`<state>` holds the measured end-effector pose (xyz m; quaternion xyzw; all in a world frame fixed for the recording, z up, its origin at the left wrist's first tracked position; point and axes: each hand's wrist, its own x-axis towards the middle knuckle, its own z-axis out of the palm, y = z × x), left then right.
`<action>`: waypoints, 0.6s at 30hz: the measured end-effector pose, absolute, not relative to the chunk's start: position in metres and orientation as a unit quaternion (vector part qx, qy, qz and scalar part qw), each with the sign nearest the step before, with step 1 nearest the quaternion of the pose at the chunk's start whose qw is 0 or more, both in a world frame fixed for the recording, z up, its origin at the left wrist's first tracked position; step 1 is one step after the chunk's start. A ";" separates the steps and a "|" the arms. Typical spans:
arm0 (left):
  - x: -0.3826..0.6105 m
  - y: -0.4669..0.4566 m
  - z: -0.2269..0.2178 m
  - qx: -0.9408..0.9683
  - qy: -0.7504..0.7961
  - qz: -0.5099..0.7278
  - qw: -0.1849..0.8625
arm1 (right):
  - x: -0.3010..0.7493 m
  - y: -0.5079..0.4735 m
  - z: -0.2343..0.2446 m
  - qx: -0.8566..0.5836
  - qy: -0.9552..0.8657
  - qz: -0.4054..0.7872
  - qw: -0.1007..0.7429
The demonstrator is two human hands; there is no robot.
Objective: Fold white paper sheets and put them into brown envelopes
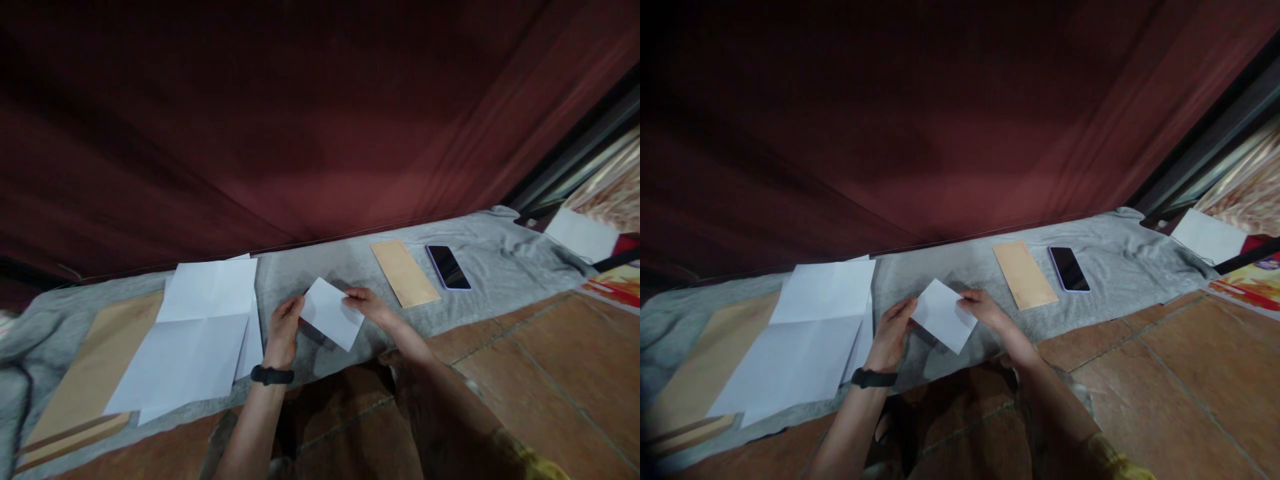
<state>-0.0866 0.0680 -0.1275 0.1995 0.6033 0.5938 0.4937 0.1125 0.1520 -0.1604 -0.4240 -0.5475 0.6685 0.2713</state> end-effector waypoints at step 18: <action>-0.093 0.065 -0.132 0.382 0.707 0.522 0.286 | 0.131 0.141 -0.134 -0.403 -0.429 0.774 0.235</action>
